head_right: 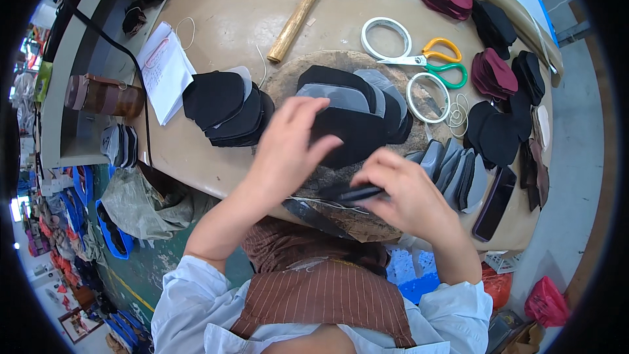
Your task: The person assembles face masks by hand at a workbench. They pick up grey and black fabric pieces, insert white elastic bands into the edges, and stack the finished masks. The process involves repetitive folding and securing of the elastic to create a stack of completed masks.
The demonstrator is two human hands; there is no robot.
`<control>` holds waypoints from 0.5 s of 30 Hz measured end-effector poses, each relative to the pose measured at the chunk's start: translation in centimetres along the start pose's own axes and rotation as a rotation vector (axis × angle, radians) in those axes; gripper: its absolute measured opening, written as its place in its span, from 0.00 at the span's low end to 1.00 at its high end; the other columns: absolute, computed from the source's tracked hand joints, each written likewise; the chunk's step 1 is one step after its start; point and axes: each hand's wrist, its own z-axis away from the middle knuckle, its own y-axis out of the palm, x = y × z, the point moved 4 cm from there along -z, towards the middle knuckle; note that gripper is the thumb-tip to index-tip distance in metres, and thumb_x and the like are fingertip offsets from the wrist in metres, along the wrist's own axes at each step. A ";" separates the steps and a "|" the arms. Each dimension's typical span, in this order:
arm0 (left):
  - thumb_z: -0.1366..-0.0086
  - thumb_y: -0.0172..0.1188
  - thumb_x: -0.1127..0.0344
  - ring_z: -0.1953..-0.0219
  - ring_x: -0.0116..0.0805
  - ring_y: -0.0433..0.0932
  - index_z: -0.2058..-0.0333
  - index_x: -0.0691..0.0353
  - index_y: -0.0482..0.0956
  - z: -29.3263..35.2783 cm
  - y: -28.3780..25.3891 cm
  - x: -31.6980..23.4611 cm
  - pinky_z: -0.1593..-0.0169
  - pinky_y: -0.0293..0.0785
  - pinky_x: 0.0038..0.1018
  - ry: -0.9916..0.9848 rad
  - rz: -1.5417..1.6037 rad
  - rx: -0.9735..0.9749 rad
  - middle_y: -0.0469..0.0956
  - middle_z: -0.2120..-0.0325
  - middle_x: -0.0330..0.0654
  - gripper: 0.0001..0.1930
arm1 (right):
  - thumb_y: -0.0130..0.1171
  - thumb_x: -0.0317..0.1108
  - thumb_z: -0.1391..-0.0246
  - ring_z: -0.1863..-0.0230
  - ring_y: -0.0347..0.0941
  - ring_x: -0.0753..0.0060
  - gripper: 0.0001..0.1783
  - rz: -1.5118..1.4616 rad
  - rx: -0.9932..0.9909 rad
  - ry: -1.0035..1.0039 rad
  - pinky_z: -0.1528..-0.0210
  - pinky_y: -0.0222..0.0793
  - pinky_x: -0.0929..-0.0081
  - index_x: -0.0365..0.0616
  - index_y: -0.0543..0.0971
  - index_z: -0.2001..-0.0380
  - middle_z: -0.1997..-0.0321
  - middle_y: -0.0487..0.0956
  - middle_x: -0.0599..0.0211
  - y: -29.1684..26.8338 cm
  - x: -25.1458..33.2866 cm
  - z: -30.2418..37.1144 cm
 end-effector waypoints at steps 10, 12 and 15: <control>0.34 0.56 0.76 0.58 0.27 0.79 0.49 0.68 0.74 2.4 -8.6 3.6 0.52 0.77 0.24 -0.430 0.961 -0.182 0.79 0.58 0.43 0.14 | 0.69 0.32 0.60 0.62 0.76 0.54 0.18 0.006 -0.045 -0.060 0.58 0.71 0.67 0.36 0.78 0.65 0.64 0.78 0.58 -4.8 0.7 -1.6; 0.31 0.53 0.75 0.56 0.32 0.80 0.46 0.73 0.71 1.2 -12.5 6.9 0.50 0.77 0.27 -0.431 0.897 -0.254 0.79 0.55 0.47 0.16 | 0.68 0.35 0.59 0.46 0.72 0.50 0.20 0.134 -0.109 -0.052 0.44 0.65 0.62 0.35 0.78 0.63 0.50 0.76 0.50 -4.6 0.1 -4.1; 0.32 0.55 0.71 0.57 0.33 0.80 0.44 0.73 0.68 0.0 -13.2 11.8 0.52 0.77 0.25 -0.468 0.620 -0.194 0.79 0.57 0.49 0.20 | 0.70 0.37 0.61 0.35 0.62 0.48 0.22 0.351 -0.083 -0.038 0.35 0.59 0.60 0.36 0.78 0.63 0.38 0.68 0.45 -3.0 -2.6 -8.7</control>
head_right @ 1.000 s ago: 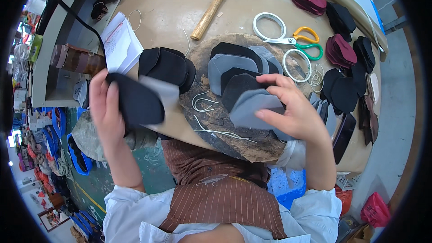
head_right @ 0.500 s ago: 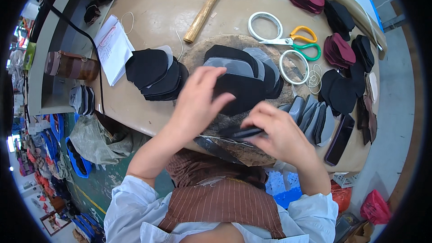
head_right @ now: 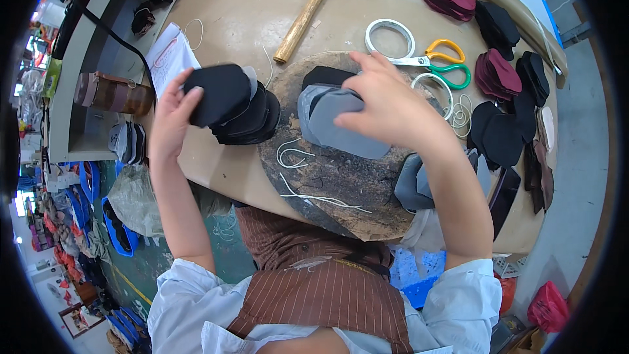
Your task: The person assembles face masks by hand at a workbench. They pick up grey and black fabric pieces, insert white elastic bands into the edges, and stack the finished masks. The process involves repetitive folding and securing of the elastic to create a stack of completed masks.
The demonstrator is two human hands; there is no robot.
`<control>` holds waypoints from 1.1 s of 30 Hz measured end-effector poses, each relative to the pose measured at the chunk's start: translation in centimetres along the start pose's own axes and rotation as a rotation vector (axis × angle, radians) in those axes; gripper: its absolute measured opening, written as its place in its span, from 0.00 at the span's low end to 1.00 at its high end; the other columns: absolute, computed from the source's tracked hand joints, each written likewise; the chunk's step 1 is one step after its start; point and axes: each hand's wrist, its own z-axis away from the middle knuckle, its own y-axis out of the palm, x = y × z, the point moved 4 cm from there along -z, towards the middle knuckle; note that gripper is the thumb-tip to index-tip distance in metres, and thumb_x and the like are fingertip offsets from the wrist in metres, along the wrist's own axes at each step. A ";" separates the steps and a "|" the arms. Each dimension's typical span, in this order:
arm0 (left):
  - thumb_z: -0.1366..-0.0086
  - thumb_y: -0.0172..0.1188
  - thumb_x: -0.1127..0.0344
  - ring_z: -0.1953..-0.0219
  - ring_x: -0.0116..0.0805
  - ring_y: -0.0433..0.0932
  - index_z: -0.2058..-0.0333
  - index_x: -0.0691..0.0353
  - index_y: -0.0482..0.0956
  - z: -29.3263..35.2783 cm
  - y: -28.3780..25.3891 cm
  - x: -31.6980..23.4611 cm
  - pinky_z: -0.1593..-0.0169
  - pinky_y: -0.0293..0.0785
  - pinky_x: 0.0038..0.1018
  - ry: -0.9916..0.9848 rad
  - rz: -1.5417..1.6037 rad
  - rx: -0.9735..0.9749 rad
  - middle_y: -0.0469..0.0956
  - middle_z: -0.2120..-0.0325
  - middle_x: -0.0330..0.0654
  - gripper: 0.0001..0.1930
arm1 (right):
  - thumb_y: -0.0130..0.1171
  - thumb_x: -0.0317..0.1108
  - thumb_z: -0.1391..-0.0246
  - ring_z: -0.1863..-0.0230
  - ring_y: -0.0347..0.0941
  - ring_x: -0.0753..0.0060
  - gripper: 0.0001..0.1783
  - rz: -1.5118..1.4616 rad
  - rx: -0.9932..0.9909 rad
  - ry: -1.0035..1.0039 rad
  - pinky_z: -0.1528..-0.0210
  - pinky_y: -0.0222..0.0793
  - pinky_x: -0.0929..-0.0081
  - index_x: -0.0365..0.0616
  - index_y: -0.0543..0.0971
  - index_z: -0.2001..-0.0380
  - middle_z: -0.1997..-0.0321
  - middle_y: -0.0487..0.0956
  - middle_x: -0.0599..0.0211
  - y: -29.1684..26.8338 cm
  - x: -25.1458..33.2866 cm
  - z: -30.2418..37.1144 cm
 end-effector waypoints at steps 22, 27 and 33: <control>0.43 0.64 0.78 0.48 0.40 0.71 0.38 0.62 0.66 11.5 13.9 2.0 0.49 0.71 0.29 0.192 -0.409 0.196 0.68 0.50 0.49 0.32 | 0.73 0.28 0.67 0.34 0.59 0.41 0.20 -0.105 -0.018 -0.007 0.37 0.58 0.50 0.42 0.77 0.67 0.35 0.65 0.51 3.3 4.7 8.7; 0.47 0.68 0.78 0.58 0.33 0.71 0.38 0.60 0.66 11.0 13.9 2.9 0.57 0.73 0.26 0.171 -0.443 0.244 0.68 0.58 0.43 0.36 | 0.73 0.27 0.67 0.39 0.63 0.42 0.20 -0.099 -0.030 -0.008 0.40 0.62 0.52 0.41 0.77 0.67 0.39 0.67 0.48 3.3 5.1 8.5; 0.48 0.69 0.77 0.64 0.30 0.70 0.43 0.61 0.71 10.4 13.6 2.4 0.61 0.72 0.22 0.064 -0.404 0.254 0.68 0.61 0.42 0.32 | 0.73 0.28 0.65 0.39 0.62 0.41 0.19 -0.222 0.029 -0.056 0.40 0.62 0.53 0.42 0.78 0.66 0.38 0.65 0.47 2.6 5.2 8.2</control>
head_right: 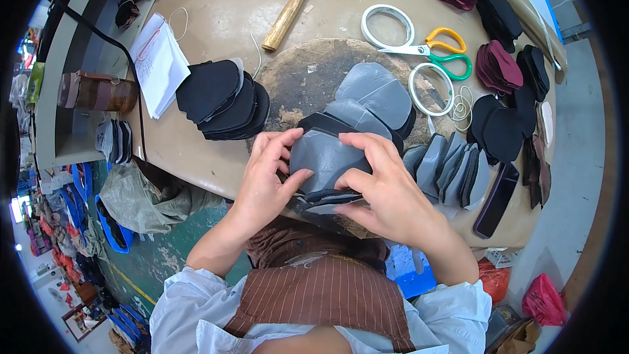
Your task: The person assembles face masks by hand at a workbench. They pick up grey and black fabric pieces, insert white elastic bands into the edges, and stack the finished masks. The process involves repetitive folding and securing of the elastic to create a stack of completed masks.
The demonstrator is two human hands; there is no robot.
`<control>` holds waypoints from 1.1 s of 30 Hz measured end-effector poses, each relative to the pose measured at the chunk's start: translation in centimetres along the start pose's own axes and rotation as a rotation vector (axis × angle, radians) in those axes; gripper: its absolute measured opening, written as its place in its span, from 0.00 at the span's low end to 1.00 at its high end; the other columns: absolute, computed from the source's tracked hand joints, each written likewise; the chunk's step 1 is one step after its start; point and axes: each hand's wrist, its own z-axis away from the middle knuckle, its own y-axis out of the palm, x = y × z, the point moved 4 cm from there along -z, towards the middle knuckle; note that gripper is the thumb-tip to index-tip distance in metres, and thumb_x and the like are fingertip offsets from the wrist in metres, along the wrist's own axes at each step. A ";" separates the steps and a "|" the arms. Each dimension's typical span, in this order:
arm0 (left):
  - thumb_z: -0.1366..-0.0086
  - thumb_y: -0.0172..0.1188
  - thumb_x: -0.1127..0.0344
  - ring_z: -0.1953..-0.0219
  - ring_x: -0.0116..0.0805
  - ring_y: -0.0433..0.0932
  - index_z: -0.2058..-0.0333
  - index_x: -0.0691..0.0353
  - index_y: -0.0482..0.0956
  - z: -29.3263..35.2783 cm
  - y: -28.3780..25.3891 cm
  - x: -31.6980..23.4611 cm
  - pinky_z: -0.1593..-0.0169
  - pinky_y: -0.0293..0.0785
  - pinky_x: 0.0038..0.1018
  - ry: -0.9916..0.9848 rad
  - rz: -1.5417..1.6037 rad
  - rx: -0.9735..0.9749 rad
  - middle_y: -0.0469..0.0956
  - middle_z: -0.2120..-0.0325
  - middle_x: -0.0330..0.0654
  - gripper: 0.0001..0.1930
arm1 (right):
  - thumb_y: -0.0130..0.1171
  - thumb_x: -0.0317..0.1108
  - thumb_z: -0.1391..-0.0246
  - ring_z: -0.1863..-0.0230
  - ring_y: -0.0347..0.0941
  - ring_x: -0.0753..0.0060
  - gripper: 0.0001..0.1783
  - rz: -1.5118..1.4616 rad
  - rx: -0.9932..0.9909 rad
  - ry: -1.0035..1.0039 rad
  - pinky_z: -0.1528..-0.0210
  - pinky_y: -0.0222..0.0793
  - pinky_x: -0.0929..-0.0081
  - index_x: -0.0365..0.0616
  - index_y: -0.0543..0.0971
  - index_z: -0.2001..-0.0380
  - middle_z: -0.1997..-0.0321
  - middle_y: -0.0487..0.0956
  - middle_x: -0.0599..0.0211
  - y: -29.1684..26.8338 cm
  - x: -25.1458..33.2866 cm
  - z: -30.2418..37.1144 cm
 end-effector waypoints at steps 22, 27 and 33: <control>0.45 0.65 0.77 0.52 0.46 0.75 0.45 0.63 0.73 -2.6 0.7 -1.6 0.49 0.72 0.33 0.189 -0.315 -0.028 0.72 0.51 0.50 0.27 | 0.71 0.24 0.68 0.58 0.80 0.59 0.23 -0.205 0.129 0.073 0.55 0.75 0.69 0.43 0.83 0.61 0.57 0.81 0.58 -0.4 -0.1 2.1; 0.47 0.65 0.79 0.61 0.43 0.79 0.50 0.62 0.79 -1.9 1.6 -1.1 0.59 0.76 0.33 0.410 -0.261 -0.138 0.78 0.61 0.46 0.23 | 0.70 0.26 0.64 0.33 0.59 0.43 0.17 0.014 -0.109 -0.019 0.36 0.60 0.53 0.46 0.82 0.64 0.34 0.65 0.49 -1.0 -0.3 1.3; 0.51 0.62 0.79 0.59 0.44 0.80 0.53 0.63 0.81 -1.6 1.3 0.1 0.55 0.77 0.33 0.589 -0.238 -0.136 0.79 0.59 0.46 0.23 | 0.73 0.33 0.62 0.30 0.55 0.40 0.20 -0.128 0.087 -0.026 0.33 0.55 0.52 0.45 0.80 0.62 0.30 0.60 0.49 0.5 -2.0 0.8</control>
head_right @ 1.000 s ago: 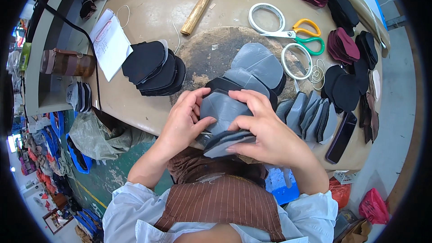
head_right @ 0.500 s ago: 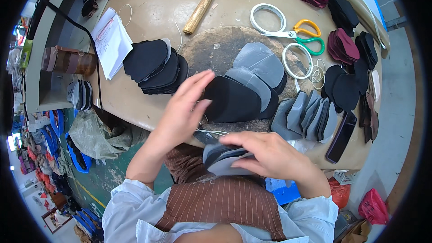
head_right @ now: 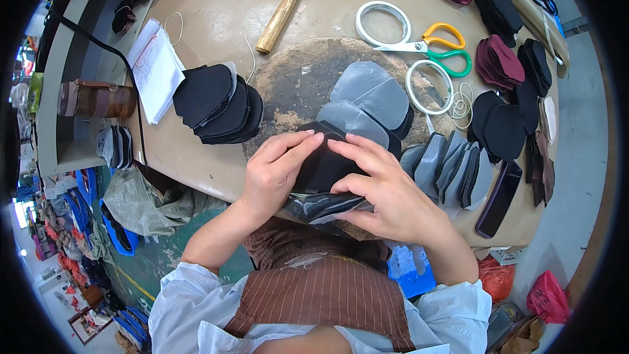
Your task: The person assembles face masks by hand at a workbench. They pick up grey and black fabric pieces, insert white elastic bands into the edges, and stack the finished masks. The process involves repetitive folding and securing of the elastic to create a stack of completed masks.
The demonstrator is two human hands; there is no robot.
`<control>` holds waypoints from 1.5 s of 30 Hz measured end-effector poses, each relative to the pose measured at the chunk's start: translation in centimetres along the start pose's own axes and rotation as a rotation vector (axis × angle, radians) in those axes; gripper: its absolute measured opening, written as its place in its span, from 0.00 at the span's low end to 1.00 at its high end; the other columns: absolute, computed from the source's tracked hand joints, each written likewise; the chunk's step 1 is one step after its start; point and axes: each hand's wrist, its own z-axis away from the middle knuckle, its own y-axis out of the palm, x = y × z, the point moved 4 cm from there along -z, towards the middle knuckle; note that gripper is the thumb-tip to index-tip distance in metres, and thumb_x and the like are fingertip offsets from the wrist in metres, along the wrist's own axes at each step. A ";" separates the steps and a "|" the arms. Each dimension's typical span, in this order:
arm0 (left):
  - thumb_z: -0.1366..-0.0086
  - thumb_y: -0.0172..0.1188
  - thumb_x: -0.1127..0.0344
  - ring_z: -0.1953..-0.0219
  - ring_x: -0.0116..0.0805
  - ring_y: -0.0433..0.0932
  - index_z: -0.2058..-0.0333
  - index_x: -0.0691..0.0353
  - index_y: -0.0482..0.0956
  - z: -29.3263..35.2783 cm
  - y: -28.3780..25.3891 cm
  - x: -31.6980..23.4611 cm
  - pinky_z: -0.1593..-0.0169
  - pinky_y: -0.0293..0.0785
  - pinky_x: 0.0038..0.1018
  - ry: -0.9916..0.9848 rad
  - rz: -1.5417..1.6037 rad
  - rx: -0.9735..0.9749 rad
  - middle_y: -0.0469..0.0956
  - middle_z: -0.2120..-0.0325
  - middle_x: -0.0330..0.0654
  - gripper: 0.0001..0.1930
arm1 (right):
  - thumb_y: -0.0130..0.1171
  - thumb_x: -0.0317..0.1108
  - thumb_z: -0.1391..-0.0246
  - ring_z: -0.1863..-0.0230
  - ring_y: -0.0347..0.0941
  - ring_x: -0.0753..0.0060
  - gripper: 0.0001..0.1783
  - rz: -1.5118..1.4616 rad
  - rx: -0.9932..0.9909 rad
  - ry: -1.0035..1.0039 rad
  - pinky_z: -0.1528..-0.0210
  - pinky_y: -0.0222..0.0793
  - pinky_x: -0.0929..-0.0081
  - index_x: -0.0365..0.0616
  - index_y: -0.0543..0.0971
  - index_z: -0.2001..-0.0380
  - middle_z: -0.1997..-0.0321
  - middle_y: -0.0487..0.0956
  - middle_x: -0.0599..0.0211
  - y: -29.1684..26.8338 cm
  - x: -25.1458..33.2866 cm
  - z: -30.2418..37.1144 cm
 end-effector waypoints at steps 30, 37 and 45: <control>0.46 0.62 0.73 0.54 0.46 0.81 0.67 0.63 0.77 2.0 -1.7 -1.2 0.46 0.75 0.45 0.220 0.077 0.087 0.80 0.60 0.46 0.07 | 0.72 0.41 0.62 0.32 0.54 0.36 0.22 0.047 0.316 -0.059 0.34 0.53 0.51 0.40 0.81 0.64 0.33 0.59 0.36 -1.4 -0.2 -1.9; 0.37 0.60 0.75 0.63 0.37 0.79 0.60 0.63 0.73 4.2 -12.5 -2.2 0.58 0.79 0.37 -0.041 0.352 -0.565 0.76 0.63 0.46 0.08 | 0.72 0.41 0.62 0.29 0.48 0.33 0.22 -0.015 0.328 -0.057 0.31 0.49 0.51 0.39 0.82 0.64 0.30 0.53 0.31 -1.1 -0.6 -1.0; 0.38 0.62 0.74 0.49 0.36 0.74 0.52 0.66 0.75 -1.9 -14.2 9.1 0.44 0.68 0.29 -0.529 -0.205 -0.414 0.76 0.52 0.45 0.15 | 0.74 0.41 0.60 0.36 0.61 0.41 0.23 -0.336 0.024 0.168 0.36 0.56 0.58 0.33 0.80 0.67 0.36 0.63 0.37 -1.6 1.7 -0.3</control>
